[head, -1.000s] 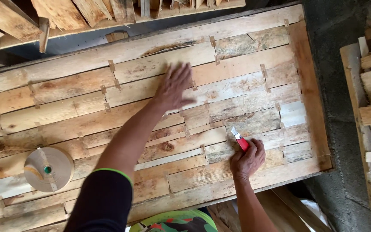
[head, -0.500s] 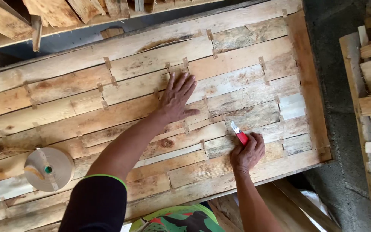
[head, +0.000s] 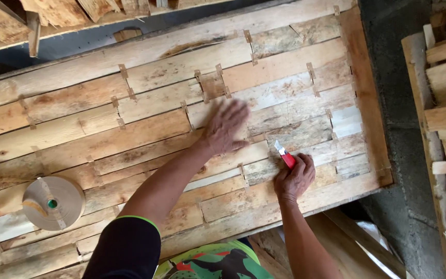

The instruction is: Cutting and fitting small wooden strips into a mosaic pattern on a larger board.

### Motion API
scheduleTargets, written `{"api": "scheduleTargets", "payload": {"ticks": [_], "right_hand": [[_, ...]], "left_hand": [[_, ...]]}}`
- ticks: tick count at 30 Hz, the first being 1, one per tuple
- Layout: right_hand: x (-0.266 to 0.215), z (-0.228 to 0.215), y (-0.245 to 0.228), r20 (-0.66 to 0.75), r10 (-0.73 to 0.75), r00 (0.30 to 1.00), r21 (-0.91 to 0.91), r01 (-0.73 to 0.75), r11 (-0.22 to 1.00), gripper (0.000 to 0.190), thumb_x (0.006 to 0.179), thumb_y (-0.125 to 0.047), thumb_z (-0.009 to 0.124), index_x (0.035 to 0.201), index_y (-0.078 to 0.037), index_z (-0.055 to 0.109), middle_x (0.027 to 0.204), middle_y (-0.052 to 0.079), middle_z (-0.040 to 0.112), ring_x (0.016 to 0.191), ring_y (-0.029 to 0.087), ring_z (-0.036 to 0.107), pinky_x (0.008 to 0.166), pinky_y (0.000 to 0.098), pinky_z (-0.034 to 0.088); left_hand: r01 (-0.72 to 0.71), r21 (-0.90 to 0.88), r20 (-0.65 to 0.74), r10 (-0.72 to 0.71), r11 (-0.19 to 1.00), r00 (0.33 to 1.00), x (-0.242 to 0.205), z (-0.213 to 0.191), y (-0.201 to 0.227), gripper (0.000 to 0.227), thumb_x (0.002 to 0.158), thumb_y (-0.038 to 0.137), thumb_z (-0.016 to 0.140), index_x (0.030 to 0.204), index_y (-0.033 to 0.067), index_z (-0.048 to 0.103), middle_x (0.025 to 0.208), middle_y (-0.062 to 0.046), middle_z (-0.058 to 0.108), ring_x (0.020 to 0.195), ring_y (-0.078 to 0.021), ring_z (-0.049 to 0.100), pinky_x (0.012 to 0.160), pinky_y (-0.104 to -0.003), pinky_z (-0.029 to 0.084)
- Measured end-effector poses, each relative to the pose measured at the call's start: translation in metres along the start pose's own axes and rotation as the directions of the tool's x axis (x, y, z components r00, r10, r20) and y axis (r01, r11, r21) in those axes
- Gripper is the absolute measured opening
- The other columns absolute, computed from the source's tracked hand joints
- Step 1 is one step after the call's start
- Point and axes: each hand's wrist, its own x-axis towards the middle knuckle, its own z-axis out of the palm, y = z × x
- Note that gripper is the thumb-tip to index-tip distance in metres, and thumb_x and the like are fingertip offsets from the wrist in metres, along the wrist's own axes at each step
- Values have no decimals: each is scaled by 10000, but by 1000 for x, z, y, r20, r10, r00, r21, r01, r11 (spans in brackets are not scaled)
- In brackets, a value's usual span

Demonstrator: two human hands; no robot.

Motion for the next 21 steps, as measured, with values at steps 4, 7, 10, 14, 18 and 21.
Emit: {"api": "scheduleTargets", "payload": {"ticks": [4,7,10,14,18,21], "right_hand": [[-3,0,2,-4,8,1000,0,-8,1000,267,956,-197,660,1198,-99,606,1353,133,589,1382,408,486,1118,555,340],[-3,-1,2,7,12,1000,2,-12,1000,270,935,-160,635,1198,-106,610,1355,127,593,1387,402,489,1130,553,342],[-1,-1,-1,5,2,1000,19,-2,1000,299,908,-139,625,1204,-104,607,1351,132,590,1380,404,489,1126,553,343],[-5,-2,-1,-11,-7,1000,26,7,1000,307,905,-129,635,1208,-94,599,1343,147,587,1353,411,498,1102,553,357],[1,-1,0,-57,-33,998,31,35,999,317,890,-108,631,1204,-90,599,1327,148,594,1328,412,512,1091,559,371],[-2,0,1,-70,-34,997,48,38,998,334,886,-97,617,1218,-85,590,1327,148,593,1335,411,516,1107,555,374]], "left_hand": [[210,-82,-88,-217,974,972,5,4,7,1035,898,851,111,1645,135,79,1726,-58,-19,1599,-270,-13,1267,-534,-55],[250,-92,-39,-255,964,966,0,5,18,1095,881,879,117,1652,102,84,1716,-109,-27,1577,-300,-18,1231,-522,-51],[76,-1,8,-76,997,997,-1,-6,15,1075,881,870,113,1644,114,64,1724,-86,-47,1592,-285,-33,1259,-515,-59],[174,21,45,-175,984,984,8,-2,23,1087,904,840,123,1642,49,22,1712,-154,-74,1572,-306,-48,1251,-507,-48],[199,-17,63,-198,980,978,2,5,57,1051,930,816,146,1632,42,31,1709,-177,-68,1576,-340,-58,1247,-502,-39],[163,-62,-28,-165,985,986,-9,5,75,1038,947,804,189,1631,30,82,1716,-164,-13,1591,-325,-22,1266,-485,-29]]}}
